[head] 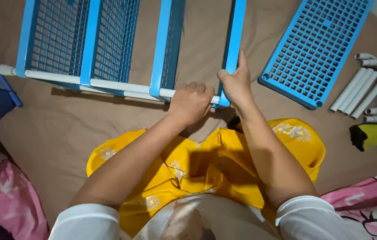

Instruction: The person assembles a blue plastic storage rack by inserting white poles into the grid panels and connecting them to form a frame. They repeatedly insert, remove, and reposition poles and panels to build the structure.

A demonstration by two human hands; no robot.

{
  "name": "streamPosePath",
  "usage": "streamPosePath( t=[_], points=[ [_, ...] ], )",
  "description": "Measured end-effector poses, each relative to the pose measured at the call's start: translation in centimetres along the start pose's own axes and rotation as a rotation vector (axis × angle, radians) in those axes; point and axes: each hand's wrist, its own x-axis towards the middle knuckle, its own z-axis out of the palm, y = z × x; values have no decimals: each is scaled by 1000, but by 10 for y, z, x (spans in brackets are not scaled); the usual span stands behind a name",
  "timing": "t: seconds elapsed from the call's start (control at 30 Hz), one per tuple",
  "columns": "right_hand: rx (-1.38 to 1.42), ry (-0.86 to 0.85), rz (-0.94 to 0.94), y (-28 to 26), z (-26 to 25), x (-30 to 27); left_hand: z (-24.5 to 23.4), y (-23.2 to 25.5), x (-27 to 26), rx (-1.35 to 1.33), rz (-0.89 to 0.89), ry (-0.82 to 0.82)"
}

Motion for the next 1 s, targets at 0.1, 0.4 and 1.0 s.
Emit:
streamPosePath(
  t=[0.1,0.4,1.0],
  points=[
    [36,-4,-21,-5,0,-1,9,-4,-1,-33,0,48],
    [157,-69,-15,-16,-4,-5,17,-11,10,-46,-33,-191],
    [39,-43,45,-20,-2,-5,19,-4,7,-5,-35,-83]
  ],
)
